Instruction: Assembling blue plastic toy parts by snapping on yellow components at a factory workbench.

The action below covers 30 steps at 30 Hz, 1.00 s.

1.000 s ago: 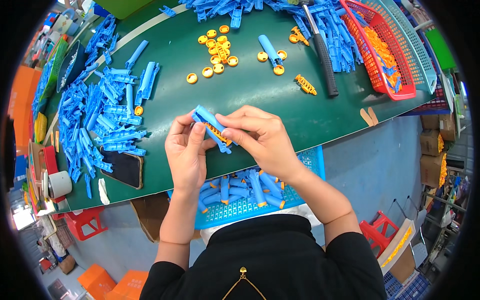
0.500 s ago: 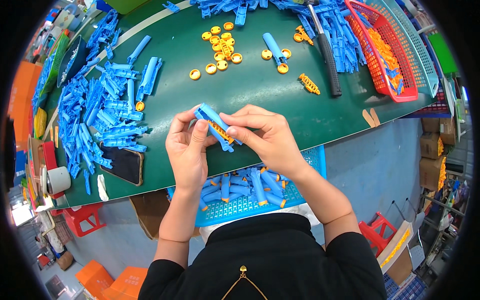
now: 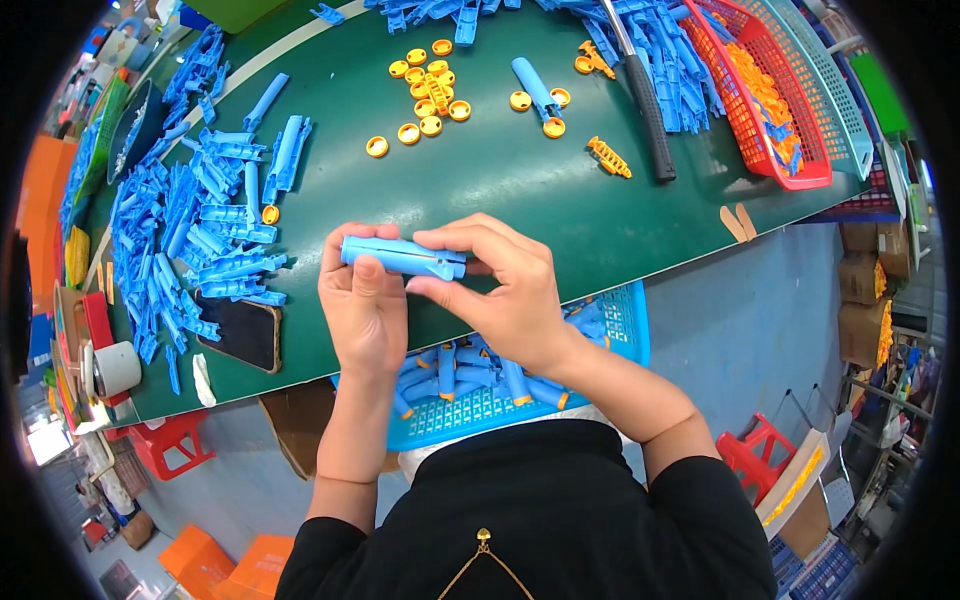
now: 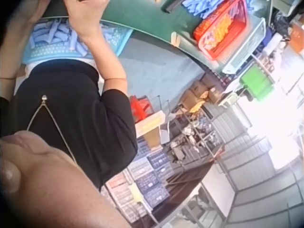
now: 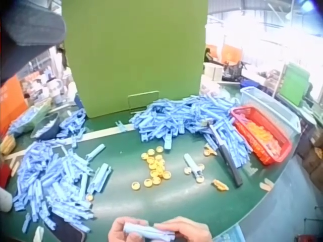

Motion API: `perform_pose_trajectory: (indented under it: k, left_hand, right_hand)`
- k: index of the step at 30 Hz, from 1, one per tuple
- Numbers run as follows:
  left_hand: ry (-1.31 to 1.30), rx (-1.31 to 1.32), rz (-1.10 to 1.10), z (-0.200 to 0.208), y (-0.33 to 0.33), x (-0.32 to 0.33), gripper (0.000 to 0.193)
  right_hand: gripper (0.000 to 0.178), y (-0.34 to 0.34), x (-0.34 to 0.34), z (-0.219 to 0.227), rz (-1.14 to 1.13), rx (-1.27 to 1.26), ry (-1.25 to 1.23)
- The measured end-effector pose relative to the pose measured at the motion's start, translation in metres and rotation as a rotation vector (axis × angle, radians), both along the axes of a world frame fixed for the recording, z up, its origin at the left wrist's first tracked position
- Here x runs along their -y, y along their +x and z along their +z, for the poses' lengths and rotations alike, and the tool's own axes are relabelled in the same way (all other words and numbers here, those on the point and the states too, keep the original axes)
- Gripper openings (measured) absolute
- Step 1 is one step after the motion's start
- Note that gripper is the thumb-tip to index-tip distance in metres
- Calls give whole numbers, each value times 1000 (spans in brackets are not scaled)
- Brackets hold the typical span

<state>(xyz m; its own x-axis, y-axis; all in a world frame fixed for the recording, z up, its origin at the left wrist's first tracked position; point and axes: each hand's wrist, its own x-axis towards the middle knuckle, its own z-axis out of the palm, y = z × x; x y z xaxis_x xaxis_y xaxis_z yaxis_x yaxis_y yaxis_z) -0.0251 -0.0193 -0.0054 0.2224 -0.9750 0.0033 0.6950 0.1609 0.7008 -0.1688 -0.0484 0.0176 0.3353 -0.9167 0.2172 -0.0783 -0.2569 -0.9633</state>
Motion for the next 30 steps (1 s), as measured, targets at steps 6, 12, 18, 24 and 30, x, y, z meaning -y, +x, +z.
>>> perform_pose_trajectory:
  k: [6,12,18,24,30]
  left_hand:
    - [-100,74,79,-2,-2,-2,32]
    - [-122,292,120,5,-11,-3,35]
    - [-304,622,141,-1,-5,0,30]
    - [-318,554,164,2,-5,-1,31]
    - [-81,263,39,5,-3,-1,43]
  right_hand:
    - [31,-4,8,3,102,13,-30]
    - [28,-10,9,2,81,577,600]
    - [25,-15,7,0,133,576,670]
    - [25,-8,8,7,160,527,546]
    - [38,-14,4,1,134,-18,-71]
